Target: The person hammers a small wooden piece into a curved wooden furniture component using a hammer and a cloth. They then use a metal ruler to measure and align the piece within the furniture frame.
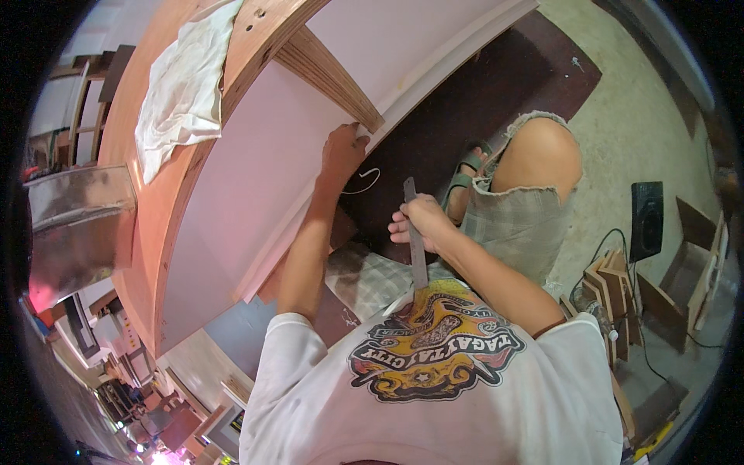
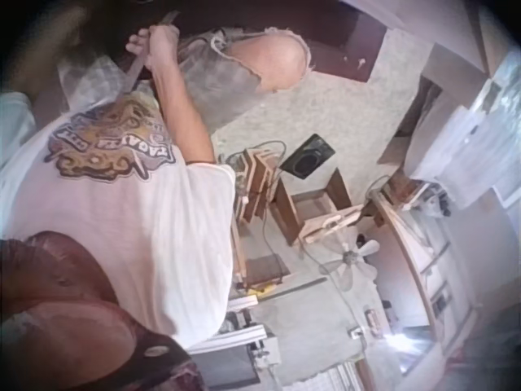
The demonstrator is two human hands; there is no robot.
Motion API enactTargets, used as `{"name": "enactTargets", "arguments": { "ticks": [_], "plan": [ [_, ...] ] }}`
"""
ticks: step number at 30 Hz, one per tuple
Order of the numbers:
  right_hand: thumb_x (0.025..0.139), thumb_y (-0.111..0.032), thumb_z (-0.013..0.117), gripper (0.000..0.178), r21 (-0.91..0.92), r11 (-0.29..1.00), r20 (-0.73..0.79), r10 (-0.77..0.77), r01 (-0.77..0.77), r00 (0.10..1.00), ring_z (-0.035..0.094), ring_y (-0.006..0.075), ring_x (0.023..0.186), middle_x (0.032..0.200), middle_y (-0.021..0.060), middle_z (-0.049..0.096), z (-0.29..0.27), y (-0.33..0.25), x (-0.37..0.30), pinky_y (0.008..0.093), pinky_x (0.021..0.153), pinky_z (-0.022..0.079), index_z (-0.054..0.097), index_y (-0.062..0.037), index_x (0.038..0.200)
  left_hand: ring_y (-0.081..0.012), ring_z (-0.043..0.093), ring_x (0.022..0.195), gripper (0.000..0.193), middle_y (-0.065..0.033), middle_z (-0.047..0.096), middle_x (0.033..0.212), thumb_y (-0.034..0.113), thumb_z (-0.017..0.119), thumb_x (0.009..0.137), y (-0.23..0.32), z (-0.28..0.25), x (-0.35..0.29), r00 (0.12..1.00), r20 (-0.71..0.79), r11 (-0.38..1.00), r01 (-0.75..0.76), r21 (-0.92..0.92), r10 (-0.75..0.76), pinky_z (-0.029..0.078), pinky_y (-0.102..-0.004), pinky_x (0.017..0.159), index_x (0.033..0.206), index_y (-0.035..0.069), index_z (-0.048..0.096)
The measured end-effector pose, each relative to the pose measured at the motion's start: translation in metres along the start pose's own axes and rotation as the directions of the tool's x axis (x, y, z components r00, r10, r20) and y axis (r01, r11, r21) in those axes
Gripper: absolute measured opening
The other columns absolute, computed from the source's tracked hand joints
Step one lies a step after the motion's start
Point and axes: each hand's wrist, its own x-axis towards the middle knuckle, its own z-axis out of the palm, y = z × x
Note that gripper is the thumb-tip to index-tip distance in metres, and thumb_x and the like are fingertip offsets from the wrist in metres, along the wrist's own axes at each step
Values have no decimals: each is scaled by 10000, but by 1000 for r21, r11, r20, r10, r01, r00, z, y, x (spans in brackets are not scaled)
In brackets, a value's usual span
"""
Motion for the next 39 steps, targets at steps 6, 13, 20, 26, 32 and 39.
{"name": "enactTargets", "arguments": {
  "ticks": [6, 13, 20, 26, 32, 39],
  "plan": [
    [958, -1, 350, 570, -55, 996, -26, -74, 73, 997, 688, 299, 871, 1081, 191, 565, -5, 21, 10, 441, 700, 647, 249, -11, 1519, -387, 701, 917, 336, -177, 720, 1072, 143, 679, 919, -5, 23, -9, 973, -223, 997, -67, -33, 59, 578, -480, 808, 1230, 14, 685],
    [963, 7, 358, 564, 79, 980, 15, -185, 183, 983, 693, 304, 836, 1095, 224, 582, 7, 5, 15, 432, 704, 643, 218, 17, 1510, -368, 699, 890, 299, -175, 714, 1038, 184, 681, 938, 7, 26, -11, 961, -269, 996, -48, 71, 66, 573, -463, 790, 1177, 4, 684],
    [970, -20, 384, 476, 52, 979, 58, -202, 199, 978, 687, 286, 882, 1106, 218, 573, 25, -5, 15, 417, 737, 645, 314, 17, 1439, -336, 673, 880, 267, -138, 670, 973, 261, 706, 944, 11, 51, -7, 901, -424, 984, -9, 180, 86, 524, -448, 758, 1049, 22, 654],
    [974, -20, 388, 423, 110, 976, -9, -191, 190, 982, 688, 292, 897, 1118, 226, 571, 35, -7, 18, 414, 734, 647, 356, 37, 1392, -341, 659, 859, 206, -140, 651, 941, 223, 700, 945, 6, 53, -6, 919, -374, 975, -41, 218, 122, 517, -459, 734, 990, 30, 647],
    [996, -44, 405, 398, 129, 980, -3, -152, 151, 988, 690, 304, 901, 1125, 236, 567, 34, -8, 23, 415, 720, 649, 352, 51, 1378, -342, 654, 844, 170, -143, 643, 943, 160, 708, 928, 1, 49, -8, 895, -396, 967, -121, 222, 203, 527, -451, 701, 1006, 19, 655],
    [950, -2, 398, 464, 140, 969, -47, -198, 202, 979, 698, 309, 926, 1153, 238, 587, 32, -8, 27, 407, 710, 655, 343, 43, 1409, -338, 654, 850, 194, -154, 645, 966, 171, 693, 928, -3, 52, -10, 893, -393, 953, -109, 283, 219, 523, -452, 720, 1014, 4, 648]
  ]
}}
